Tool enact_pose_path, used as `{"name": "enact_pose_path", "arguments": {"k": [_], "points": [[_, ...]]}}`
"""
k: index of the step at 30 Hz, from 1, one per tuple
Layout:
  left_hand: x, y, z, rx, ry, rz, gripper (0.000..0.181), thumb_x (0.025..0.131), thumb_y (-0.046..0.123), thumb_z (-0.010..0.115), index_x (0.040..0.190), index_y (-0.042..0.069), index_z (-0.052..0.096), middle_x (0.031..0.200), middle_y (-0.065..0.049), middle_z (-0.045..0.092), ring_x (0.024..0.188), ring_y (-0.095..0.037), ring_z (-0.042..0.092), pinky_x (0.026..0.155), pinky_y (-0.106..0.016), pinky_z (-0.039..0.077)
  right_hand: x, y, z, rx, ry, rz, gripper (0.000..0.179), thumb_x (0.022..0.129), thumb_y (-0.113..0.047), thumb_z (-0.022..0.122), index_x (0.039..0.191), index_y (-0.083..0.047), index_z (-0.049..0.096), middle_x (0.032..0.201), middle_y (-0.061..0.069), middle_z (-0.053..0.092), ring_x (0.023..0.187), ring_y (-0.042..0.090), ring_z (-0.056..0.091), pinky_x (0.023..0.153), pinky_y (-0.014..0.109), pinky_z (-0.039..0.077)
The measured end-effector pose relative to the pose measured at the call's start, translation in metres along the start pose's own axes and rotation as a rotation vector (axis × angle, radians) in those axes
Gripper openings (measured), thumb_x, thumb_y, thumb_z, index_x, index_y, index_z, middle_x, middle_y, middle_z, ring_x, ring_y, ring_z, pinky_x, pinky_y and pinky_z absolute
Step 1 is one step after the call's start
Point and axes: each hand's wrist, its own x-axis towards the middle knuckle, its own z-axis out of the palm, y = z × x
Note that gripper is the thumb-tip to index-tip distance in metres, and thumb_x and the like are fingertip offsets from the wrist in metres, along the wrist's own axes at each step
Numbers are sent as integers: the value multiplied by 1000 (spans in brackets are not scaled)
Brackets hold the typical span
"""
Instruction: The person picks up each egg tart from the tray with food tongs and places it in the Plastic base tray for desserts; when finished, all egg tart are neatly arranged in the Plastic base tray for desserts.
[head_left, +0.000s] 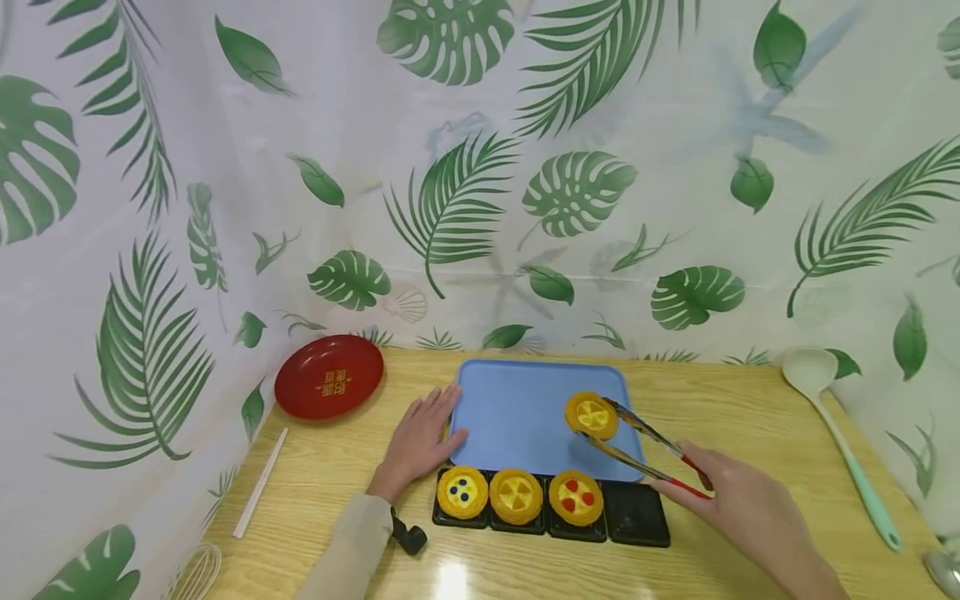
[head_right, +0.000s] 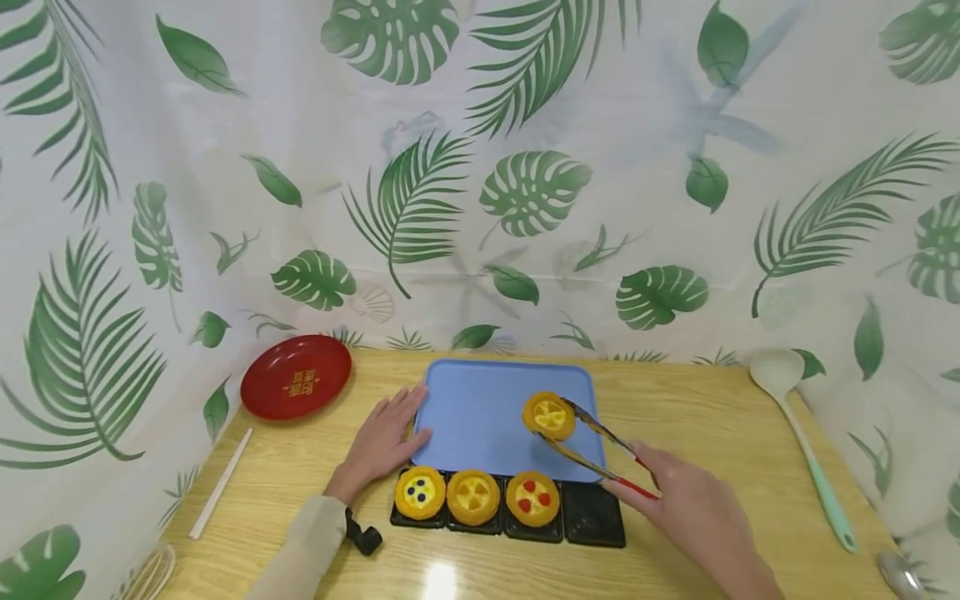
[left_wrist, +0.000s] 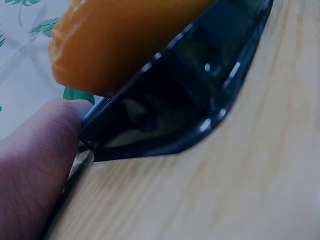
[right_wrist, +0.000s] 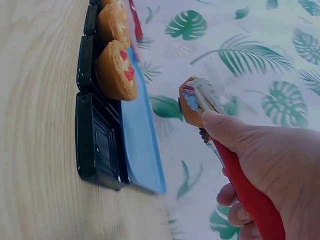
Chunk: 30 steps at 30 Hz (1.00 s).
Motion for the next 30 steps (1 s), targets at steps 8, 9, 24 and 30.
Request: {"name": "enact_pose_path", "arguments": {"k": [8, 9, 24, 30], "points": [[-3, 0, -1, -17, 9, -3, 76, 106, 55, 45, 168, 15, 25, 172, 0, 25, 159, -30, 24, 128, -53, 18, -42, 12, -10, -11, -53, 121, 61, 86, -66, 74, 120, -15, 72, 66, -7, 39, 51, 13, 36, 46, 30, 27], [-3, -1, -1, -16, 10, -6, 76, 106, 55, 45, 168, 16, 25, 172, 0, 25, 159, -29, 23, 128, -53, 18, -47, 12, -10, -8, -71, 139, 63, 86, -67, 74, 121, -14, 72, 65, -7, 40, 50, 13, 36, 46, 29, 26], [0, -1, 2, -12, -1, -4, 77, 106, 57, 44, 168, 17, 22, 173, 2, 22, 160, -29, 21, 128, -53, 17, -108, 23, 13, 71, -204, 266, 47, 89, -61, 75, 107, -18, 65, 65, -4, 36, 50, 9, 36, 49, 25, 27], [-1, 3, 0, -28, -11, 0, 77, 106, 55, 46, 168, 17, 23, 173, 1, 23, 160, -29, 21, 129, -52, 16, -113, 25, 20, 96, -246, 284, 53, 90, -63, 73, 114, -17, 66, 67, -4, 38, 55, 11, 44, 51, 26, 33]]}}
